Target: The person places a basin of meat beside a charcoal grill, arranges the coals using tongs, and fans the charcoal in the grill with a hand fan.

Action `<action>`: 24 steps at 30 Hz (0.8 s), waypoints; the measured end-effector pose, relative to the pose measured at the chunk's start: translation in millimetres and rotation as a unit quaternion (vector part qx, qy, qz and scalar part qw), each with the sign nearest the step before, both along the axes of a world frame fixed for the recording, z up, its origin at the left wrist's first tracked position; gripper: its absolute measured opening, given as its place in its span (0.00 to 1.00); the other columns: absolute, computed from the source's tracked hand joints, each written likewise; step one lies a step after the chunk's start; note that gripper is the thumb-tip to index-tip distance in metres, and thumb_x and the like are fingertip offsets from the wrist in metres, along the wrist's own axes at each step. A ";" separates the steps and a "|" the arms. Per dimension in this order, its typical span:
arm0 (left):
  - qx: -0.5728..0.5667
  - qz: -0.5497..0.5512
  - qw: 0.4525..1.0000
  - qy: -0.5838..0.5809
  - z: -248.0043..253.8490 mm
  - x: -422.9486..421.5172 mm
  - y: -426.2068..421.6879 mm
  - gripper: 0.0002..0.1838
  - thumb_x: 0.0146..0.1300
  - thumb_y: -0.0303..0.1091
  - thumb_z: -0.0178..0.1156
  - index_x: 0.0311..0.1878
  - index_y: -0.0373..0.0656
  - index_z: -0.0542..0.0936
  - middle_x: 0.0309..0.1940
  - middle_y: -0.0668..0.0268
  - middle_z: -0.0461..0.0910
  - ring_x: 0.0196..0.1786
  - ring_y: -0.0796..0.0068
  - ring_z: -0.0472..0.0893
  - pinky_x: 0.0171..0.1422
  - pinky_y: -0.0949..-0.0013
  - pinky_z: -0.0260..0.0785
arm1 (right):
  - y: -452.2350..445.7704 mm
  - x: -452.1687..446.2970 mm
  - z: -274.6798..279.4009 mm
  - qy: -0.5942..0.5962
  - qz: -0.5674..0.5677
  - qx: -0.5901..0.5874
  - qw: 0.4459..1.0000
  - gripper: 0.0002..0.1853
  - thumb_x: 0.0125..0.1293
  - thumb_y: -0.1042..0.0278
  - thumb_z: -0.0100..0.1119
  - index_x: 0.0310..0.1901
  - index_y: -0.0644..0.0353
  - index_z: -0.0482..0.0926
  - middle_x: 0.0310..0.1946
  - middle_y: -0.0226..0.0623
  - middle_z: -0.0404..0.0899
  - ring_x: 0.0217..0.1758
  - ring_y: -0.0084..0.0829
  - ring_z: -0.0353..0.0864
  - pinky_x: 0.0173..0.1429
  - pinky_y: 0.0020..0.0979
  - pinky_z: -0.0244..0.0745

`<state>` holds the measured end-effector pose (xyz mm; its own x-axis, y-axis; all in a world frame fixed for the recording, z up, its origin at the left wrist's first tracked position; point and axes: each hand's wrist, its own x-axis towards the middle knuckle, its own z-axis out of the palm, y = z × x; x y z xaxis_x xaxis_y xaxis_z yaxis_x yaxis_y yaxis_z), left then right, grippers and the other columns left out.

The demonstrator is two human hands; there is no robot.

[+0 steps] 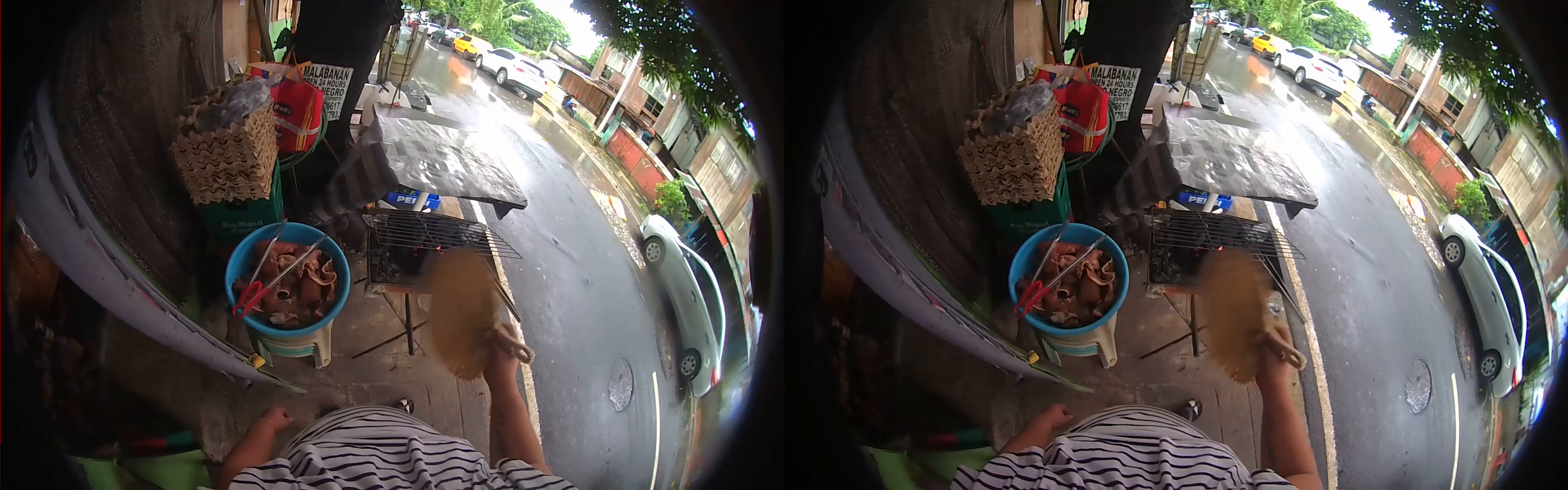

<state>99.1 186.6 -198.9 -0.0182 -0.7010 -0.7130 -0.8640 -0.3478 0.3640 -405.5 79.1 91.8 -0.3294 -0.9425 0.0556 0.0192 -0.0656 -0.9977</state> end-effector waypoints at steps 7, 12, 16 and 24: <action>0.001 0.022 0.999 0.030 -2.1 3.0 6.2 0.17 0.57 0.46 0.62 0.43 0.43 0.82 0.43 0.56 0.82 0.48 0.58 0.81 0.55 0.60 0.72 | 24.5 6.3 -16.2 0.078 0.235 0.085 0.965 0.15 0.61 0.72 0.59 0.50 0.62 0.74 0.40 0.35 0.78 0.38 0.27 0.77 0.43 0.28 0.75; -0.009 -0.006 1.000 0.020 -8.9 6.0 7.7 0.17 0.57 0.46 0.62 0.42 0.43 0.82 0.42 0.55 0.82 0.47 0.57 0.81 0.54 0.60 0.72 | 6.6 16.5 -5.2 0.133 0.086 0.042 0.986 0.13 0.63 0.72 0.57 0.49 0.61 0.73 0.36 0.33 0.77 0.37 0.23 0.77 0.40 0.25 0.74; -0.008 0.030 0.999 0.033 -8.7 12.5 14.7 0.18 0.56 0.46 0.63 0.42 0.43 0.82 0.42 0.54 0.82 0.47 0.56 0.81 0.54 0.59 0.72 | 3.5 11.9 -7.1 0.039 0.257 0.000 0.966 0.11 0.65 0.69 0.56 0.47 0.60 0.73 0.35 0.33 0.78 0.37 0.23 0.77 0.40 0.24 0.73; -0.006 0.038 0.999 0.033 -5.0 15.2 21.4 0.18 0.56 0.46 0.63 0.42 0.41 0.82 0.41 0.53 0.82 0.47 0.56 0.81 0.54 0.59 0.72 | 14.7 37.5 26.6 0.217 0.329 -0.071 0.916 0.08 0.61 0.68 0.59 0.39 0.62 0.77 0.40 0.40 0.78 0.43 0.30 0.78 0.46 0.30 0.74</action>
